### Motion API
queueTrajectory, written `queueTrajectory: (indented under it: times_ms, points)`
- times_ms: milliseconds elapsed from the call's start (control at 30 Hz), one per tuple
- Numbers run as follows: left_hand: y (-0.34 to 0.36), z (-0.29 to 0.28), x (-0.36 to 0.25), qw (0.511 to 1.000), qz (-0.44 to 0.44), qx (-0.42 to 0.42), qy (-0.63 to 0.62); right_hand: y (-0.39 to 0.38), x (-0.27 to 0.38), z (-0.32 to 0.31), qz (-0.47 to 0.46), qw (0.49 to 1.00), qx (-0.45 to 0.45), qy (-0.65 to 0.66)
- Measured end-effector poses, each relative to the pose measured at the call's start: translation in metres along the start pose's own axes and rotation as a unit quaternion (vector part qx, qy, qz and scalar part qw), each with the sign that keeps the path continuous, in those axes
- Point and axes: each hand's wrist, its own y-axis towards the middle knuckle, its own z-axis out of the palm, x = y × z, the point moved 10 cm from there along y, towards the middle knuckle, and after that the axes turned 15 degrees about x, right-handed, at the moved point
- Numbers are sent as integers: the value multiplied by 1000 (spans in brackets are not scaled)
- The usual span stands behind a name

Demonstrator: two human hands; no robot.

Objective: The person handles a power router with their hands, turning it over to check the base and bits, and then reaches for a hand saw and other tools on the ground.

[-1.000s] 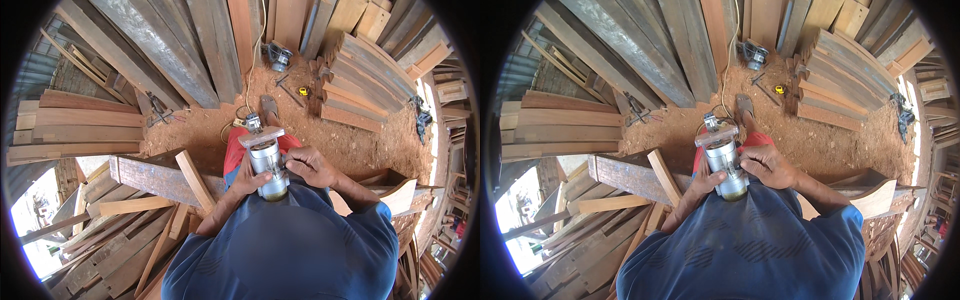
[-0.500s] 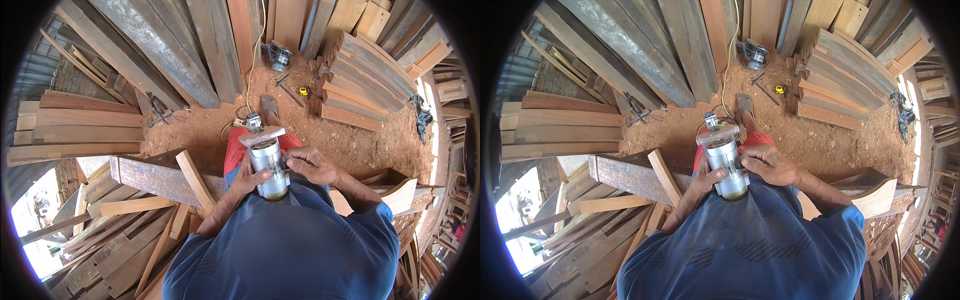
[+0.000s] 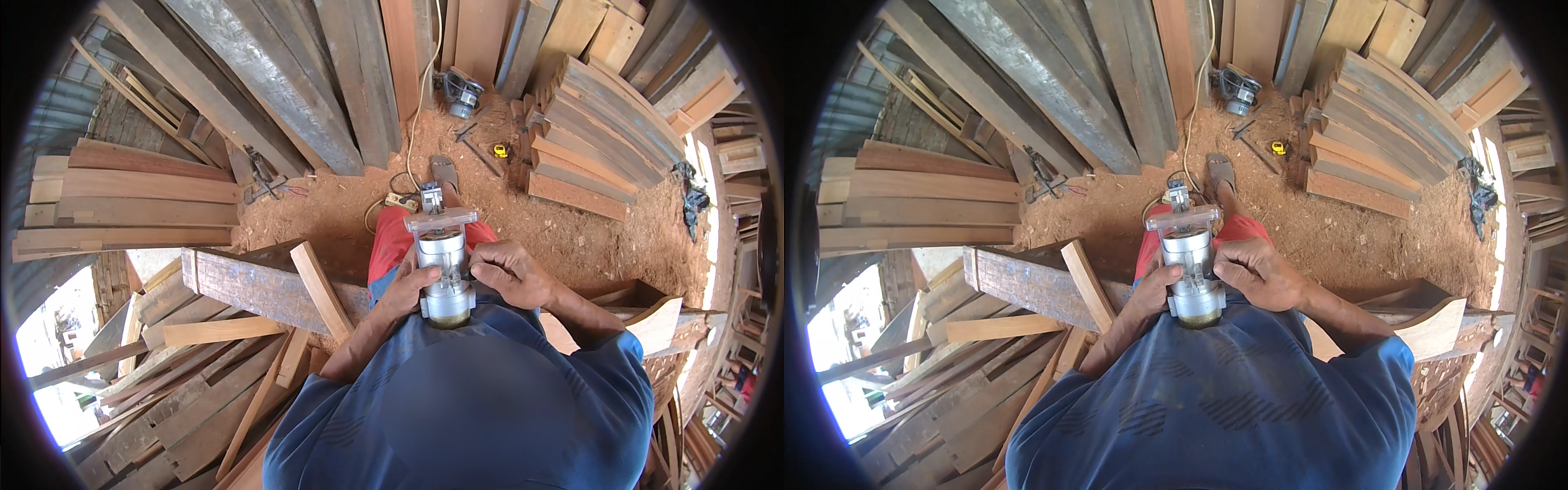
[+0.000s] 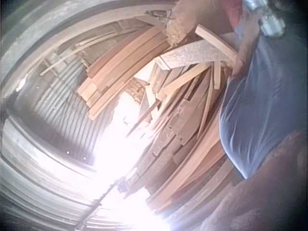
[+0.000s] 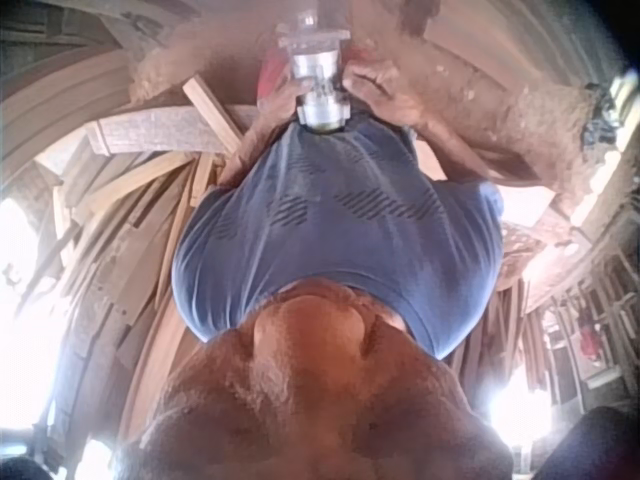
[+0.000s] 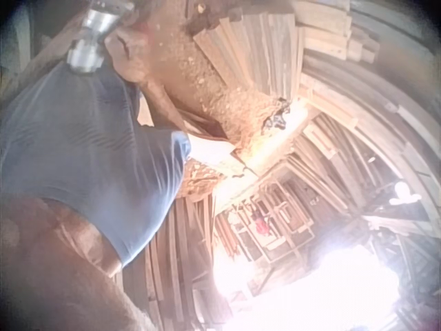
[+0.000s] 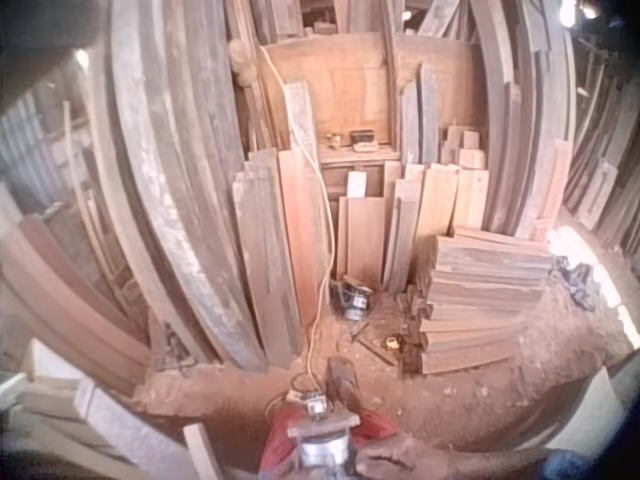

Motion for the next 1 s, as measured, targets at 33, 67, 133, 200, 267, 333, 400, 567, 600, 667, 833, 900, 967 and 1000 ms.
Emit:
queueTrajectory:
  times_ms: [33,67,133,200,267,333,400,567,600,667,833,900,967,1000]
  points:
    - [1,1,0,1000,1,10,4,0,1,0,3,1000,-1,11]
    - [3,1,0,1000,2,21,8,-1,1,0,8,1000,-1,16]
    - [4,3,0,999,6,31,17,-3,-1,-1,19,999,-1,26]
    - [6,6,-3,999,9,32,27,-5,-5,-1,27,998,-4,65]
    - [7,8,-5,999,9,32,41,-7,-7,-1,34,995,-5,89]
    - [7,8,-5,998,10,33,49,-8,-8,-2,43,994,-2,100]
    - [3,3,-4,998,16,29,52,-9,-17,-2,81,992,-3,99]
    - [0,-6,10,997,9,29,73,-15,-25,0,109,987,-10,118]
    - [3,-2,7,996,15,36,80,-18,-30,1,110,983,-15,143]
    - [3,7,-2,995,29,29,87,-19,-36,2,111,976,-18,186]
    - [0,6,-1,994,44,50,87,-18,-36,6,113,966,-6,232]
    - [0,6,-1,993,51,54,91,-18,-38,7,119,964,-9,237]
    - [1,9,-2,993,51,58,84,-19,-39,7,120,962,-11,246]
    - [3,11,-4,993,47,61,86,-20,-41,7,117,960,-12,253]
